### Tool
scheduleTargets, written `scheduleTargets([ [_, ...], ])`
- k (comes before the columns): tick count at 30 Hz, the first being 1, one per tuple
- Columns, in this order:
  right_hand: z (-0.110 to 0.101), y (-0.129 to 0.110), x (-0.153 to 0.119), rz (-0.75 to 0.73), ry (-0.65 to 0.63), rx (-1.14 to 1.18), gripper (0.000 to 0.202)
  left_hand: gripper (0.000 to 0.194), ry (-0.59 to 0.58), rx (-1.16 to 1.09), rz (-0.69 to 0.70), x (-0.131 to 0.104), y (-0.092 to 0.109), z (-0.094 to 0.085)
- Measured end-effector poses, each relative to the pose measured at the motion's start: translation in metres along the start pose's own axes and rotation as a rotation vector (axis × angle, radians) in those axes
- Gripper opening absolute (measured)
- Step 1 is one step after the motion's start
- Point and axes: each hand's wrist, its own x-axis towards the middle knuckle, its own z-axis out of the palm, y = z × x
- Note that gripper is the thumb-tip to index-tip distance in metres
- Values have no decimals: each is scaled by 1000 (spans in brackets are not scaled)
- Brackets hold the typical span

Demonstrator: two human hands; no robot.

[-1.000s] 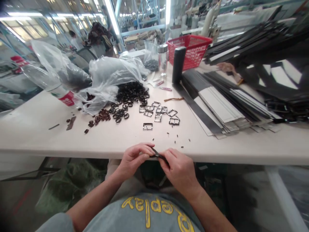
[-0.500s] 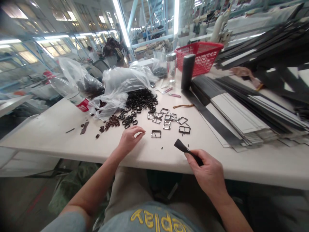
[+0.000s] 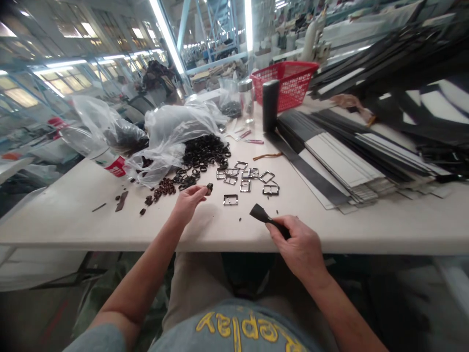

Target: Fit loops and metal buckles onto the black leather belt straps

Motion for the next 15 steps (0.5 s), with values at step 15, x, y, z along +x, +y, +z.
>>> scheduleTargets([
  [15,0,-35,-4,-206,1,-167,14,39,-82,-915,-456,-71,40,85],
])
